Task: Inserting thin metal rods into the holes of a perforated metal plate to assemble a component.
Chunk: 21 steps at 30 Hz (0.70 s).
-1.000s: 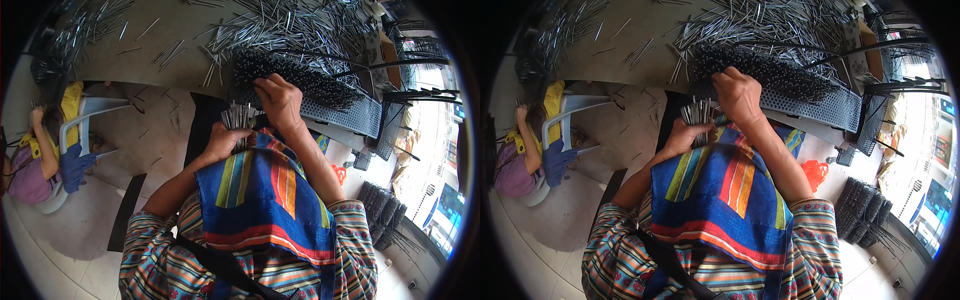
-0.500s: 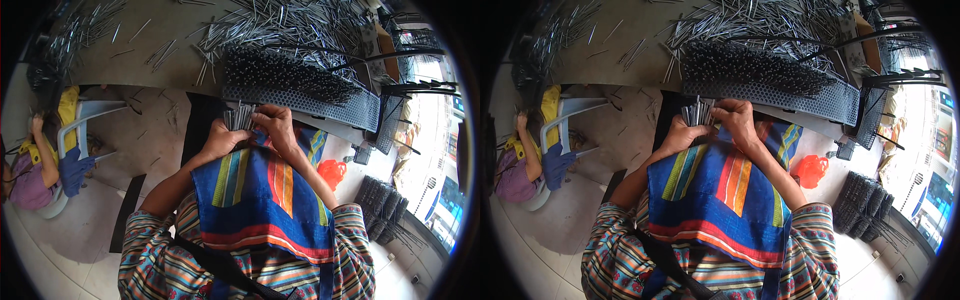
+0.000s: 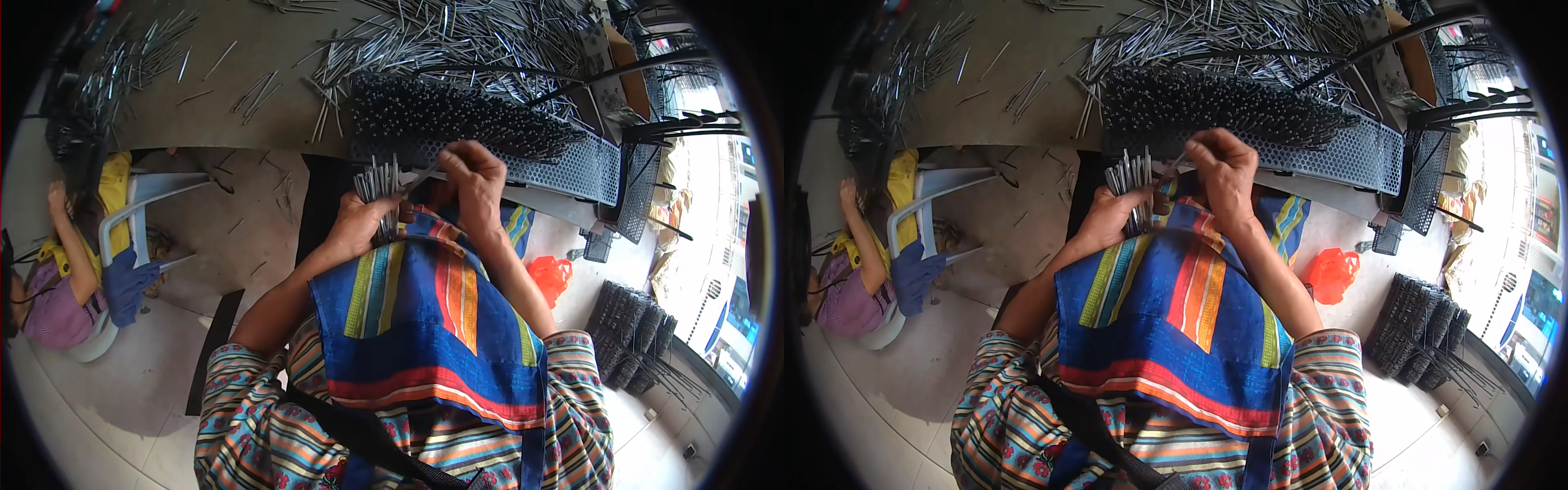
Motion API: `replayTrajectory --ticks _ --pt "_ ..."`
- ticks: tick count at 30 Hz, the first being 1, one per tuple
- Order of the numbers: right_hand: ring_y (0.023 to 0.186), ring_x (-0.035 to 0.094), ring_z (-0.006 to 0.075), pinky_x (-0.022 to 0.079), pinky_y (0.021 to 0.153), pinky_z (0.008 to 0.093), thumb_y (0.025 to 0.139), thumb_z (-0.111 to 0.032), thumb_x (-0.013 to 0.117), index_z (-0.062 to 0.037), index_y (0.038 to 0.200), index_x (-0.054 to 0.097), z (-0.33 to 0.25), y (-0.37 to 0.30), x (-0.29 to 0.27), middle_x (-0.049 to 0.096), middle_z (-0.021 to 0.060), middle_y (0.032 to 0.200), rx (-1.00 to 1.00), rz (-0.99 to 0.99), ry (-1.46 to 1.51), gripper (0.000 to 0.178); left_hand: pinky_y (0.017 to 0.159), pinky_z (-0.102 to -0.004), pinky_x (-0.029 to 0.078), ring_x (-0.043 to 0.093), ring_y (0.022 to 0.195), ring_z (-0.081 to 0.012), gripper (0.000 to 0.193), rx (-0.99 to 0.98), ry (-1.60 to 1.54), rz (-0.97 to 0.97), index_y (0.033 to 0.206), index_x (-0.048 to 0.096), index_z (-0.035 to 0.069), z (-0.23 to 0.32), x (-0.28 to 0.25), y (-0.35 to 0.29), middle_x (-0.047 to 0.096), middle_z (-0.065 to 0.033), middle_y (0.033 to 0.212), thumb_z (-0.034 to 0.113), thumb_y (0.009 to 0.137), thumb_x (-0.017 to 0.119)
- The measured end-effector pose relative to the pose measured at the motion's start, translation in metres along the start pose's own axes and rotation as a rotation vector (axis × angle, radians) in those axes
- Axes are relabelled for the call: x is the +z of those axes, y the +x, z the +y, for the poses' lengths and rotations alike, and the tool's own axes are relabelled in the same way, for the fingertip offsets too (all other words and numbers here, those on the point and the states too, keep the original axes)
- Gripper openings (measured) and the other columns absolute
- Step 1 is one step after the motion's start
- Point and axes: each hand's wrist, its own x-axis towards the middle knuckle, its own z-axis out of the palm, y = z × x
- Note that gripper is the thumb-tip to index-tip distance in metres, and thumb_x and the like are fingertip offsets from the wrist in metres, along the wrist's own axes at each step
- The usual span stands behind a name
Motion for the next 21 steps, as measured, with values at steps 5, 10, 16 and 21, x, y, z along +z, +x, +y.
replayTrajectory --ticks 5,10,16,21 --pt "0.063 0.049 0.0033 0.039 0.056 0.018 0.083 0.005 0.065 -0.0012 0.087 0.067 -0.01 0.023 0.01 0.057 -0.0035 0.072 -0.513 0.089 -0.19 0.008 0.058 -0.0324 0.057 0.07 0.073 -0.0244 0.017 -0.027 -0.096 -0.047 0.102 0.063 -0.005 -0.007 -0.001 0.001 0.069 -0.0168 0.083 -0.001 0.084 0.062" --pt "0.071 0.053 0.0058 0.042 0.062 0.0187 0.078 0.009 0.066 0.0031 0.087 0.066 -0.016 0.028 0.018 0.06 0.0027 0.081 -0.699 0.036 -0.395 0.011 0.06 -0.0331 0.058 0.07 0.073 -0.0243 0.016 -0.044 -0.098 -0.055 0.098 0.064 -0.007 -0.007 -0.005 0.002 0.069 -0.0183 0.084 -0.003 0.083 0.063" --pt "0.072 0.056 0.0078 0.044 0.063 0.0203 0.078 0.009 0.067 0.0018 0.087 0.067 -0.012 0.031 0.016 0.062 0.0045 0.081 -0.684 0.015 -0.372 0.012 0.062 -0.0333 0.058 0.07 0.073 -0.0244 0.013 0.002 -0.084 -0.086 0.095 0.065 -0.008 0.0 0.0 -0.007 0.07 -0.0189 0.085 -0.006 0.082 0.061" --pt "0.066 0.061 0.0173 0.046 0.059 0.0259 0.076 0.004 0.07 -0.0005 0.086 0.068 -0.02 0.029 0.02 0.063 0.0087 0.079 -0.76 0.028 -0.482 0.011 0.062 -0.033 0.058 0.07 0.072 -0.0245 0.014 -0.067 -0.197 -0.047 0.096 0.065 -0.008 -0.004 -0.003 0.0 0.069 -0.0192 0.086 -0.008 0.082 0.061"
